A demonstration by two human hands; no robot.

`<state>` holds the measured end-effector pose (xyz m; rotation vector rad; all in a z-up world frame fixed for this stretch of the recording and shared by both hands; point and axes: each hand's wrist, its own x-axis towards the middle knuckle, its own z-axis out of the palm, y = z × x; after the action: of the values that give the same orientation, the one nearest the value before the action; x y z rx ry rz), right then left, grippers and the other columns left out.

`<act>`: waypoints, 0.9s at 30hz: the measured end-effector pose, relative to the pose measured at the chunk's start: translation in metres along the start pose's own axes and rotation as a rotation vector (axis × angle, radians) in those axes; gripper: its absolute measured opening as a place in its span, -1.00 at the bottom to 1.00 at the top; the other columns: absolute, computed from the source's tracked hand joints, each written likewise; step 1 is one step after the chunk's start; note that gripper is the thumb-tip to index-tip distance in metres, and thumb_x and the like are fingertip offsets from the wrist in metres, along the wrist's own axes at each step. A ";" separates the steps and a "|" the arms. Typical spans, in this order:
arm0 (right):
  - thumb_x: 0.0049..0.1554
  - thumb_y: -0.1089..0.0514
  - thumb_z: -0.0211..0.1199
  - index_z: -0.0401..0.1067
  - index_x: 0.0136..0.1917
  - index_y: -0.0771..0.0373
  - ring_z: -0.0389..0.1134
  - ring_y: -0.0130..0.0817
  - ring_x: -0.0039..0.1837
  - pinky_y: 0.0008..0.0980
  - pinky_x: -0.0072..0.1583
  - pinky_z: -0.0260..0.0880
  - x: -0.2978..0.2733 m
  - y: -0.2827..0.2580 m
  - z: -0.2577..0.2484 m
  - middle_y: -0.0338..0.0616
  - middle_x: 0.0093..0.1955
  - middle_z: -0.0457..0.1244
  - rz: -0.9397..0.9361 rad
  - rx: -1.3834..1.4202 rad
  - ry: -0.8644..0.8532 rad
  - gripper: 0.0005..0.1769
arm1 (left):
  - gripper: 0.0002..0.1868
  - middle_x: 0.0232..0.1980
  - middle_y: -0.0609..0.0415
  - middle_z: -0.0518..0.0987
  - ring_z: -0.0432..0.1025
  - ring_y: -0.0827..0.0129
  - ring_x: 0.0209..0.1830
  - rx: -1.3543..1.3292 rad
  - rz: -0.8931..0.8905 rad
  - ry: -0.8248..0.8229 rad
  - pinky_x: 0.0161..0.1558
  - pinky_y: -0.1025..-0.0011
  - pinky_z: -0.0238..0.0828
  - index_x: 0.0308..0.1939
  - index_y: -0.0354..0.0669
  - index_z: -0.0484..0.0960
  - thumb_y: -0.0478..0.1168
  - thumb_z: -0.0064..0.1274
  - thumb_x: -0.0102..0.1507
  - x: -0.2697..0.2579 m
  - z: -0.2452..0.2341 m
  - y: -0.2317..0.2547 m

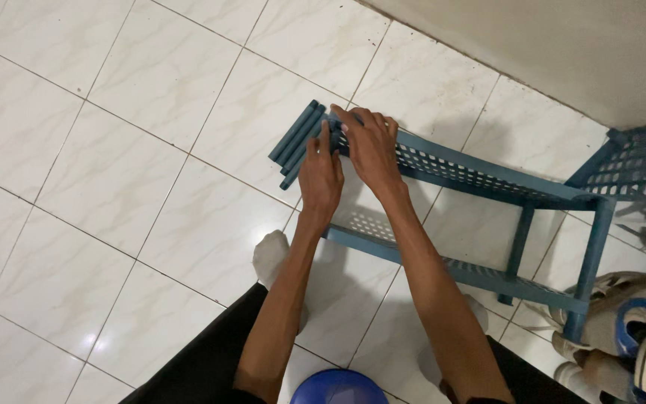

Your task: The person assembles a blue plastic shoe rack by inserting cylindrical legs into the perforated shelves. They attach multiple legs to each shelf and stack the shelves to form a multi-tier rack.

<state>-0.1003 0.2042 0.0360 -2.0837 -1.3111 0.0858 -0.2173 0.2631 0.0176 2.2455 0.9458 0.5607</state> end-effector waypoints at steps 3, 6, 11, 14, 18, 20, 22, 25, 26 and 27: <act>0.32 0.27 0.09 0.45 0.43 0.02 0.29 -0.15 0.18 -0.04 0.30 0.04 0.003 -0.001 0.001 -0.08 0.15 0.33 0.015 -0.008 0.031 -0.56 | -0.33 0.11 -0.29 0.45 0.53 -0.02 -0.19 -0.029 -0.026 -0.035 -0.30 0.17 0.49 0.51 -0.27 0.24 -0.43 0.00 0.30 -0.001 -0.002 0.000; 0.35 0.25 0.08 0.47 0.41 0.00 0.29 -0.18 0.15 -0.05 0.29 0.03 0.006 -0.003 0.002 -0.11 0.11 0.34 0.050 -0.014 0.038 -0.58 | -0.37 0.09 -0.27 0.45 0.53 0.00 -0.20 -0.061 -0.019 -0.028 -0.30 0.17 0.49 0.50 -0.24 0.27 -0.42 -0.01 0.33 0.002 -0.007 0.002; 0.35 0.21 0.09 0.49 0.38 0.00 0.29 -0.21 0.13 -0.06 0.29 0.03 0.007 -0.007 0.004 -0.14 0.07 0.33 0.105 -0.038 0.032 -0.62 | -0.43 0.04 -0.27 0.47 0.53 -0.01 -0.23 -0.166 -0.088 -0.048 -0.28 0.16 0.47 0.46 -0.27 0.32 -0.39 0.00 0.34 0.003 -0.013 0.008; 0.35 0.20 0.08 0.48 0.40 0.03 0.28 -0.21 0.12 -0.06 0.29 0.02 0.003 -0.007 0.004 -0.14 0.05 0.32 0.116 -0.061 0.009 -0.61 | -0.51 0.06 -0.27 0.49 0.54 -0.02 -0.18 -0.211 -0.074 -0.007 -0.21 0.15 0.47 0.39 -0.29 0.40 -0.41 0.00 0.35 0.001 -0.016 0.010; 0.38 0.16 0.07 0.47 0.40 0.02 0.27 -0.22 0.12 -0.06 0.29 0.02 0.004 -0.007 0.005 -0.16 0.04 0.31 0.111 -0.071 0.003 -0.63 | -0.54 0.06 -0.29 0.51 0.54 -0.03 -0.16 -0.256 -0.061 0.027 -0.18 0.14 0.47 0.34 -0.35 0.42 -0.40 0.02 0.34 0.004 -0.018 0.009; 0.38 0.14 0.07 0.47 0.40 0.03 0.27 -0.22 0.14 -0.06 0.30 0.01 0.001 -0.007 0.005 -0.16 0.05 0.31 0.124 -0.064 -0.006 -0.64 | -0.53 0.04 -0.30 0.53 0.54 -0.04 -0.15 -0.292 -0.073 0.048 -0.17 0.14 0.47 0.33 -0.41 0.39 -0.38 0.03 0.33 0.003 -0.016 0.009; 0.37 0.14 0.07 0.48 0.38 0.03 0.27 -0.22 0.15 -0.05 0.30 0.01 0.002 -0.007 0.005 -0.17 0.06 0.31 0.139 -0.055 -0.013 -0.64 | -0.51 0.00 -0.31 0.55 0.55 -0.04 -0.15 -0.352 -0.116 0.065 -0.15 0.14 0.47 0.31 -0.49 0.34 -0.35 0.02 0.32 0.004 -0.015 0.008; 0.36 0.13 0.07 0.49 0.35 0.03 0.27 -0.21 0.18 -0.04 0.31 0.01 -0.003 -0.010 0.005 -0.16 0.06 0.31 0.126 -0.067 0.007 -0.66 | -0.65 0.05 -0.39 0.57 0.53 -0.18 -0.09 -0.232 -0.067 0.042 -0.15 0.07 0.46 0.20 -0.45 0.45 -0.36 0.01 0.35 0.006 -0.010 0.004; 0.37 0.13 0.07 0.49 0.35 0.03 0.27 -0.21 0.18 -0.03 0.31 0.01 -0.004 -0.010 0.004 -0.16 0.06 0.31 0.128 -0.066 0.001 -0.67 | -0.66 0.01 -0.39 0.57 0.54 -0.18 -0.13 -0.211 -0.077 0.045 -0.19 0.07 0.47 0.17 -0.47 0.45 -0.33 0.00 0.35 0.005 -0.008 0.004; 0.38 0.13 0.06 0.49 0.35 0.04 0.27 -0.21 0.17 -0.03 0.31 0.01 -0.004 -0.011 0.005 -0.16 0.06 0.31 0.128 -0.062 -0.002 -0.67 | -0.67 -0.02 -0.40 0.58 0.54 -0.19 -0.17 -0.187 -0.086 0.050 -0.23 0.06 0.48 0.14 -0.48 0.46 -0.30 0.00 0.36 0.004 -0.006 0.004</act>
<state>-0.1128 0.2063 0.0371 -2.2194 -1.1941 0.1039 -0.2163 0.2659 0.0254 2.0236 0.9684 0.6415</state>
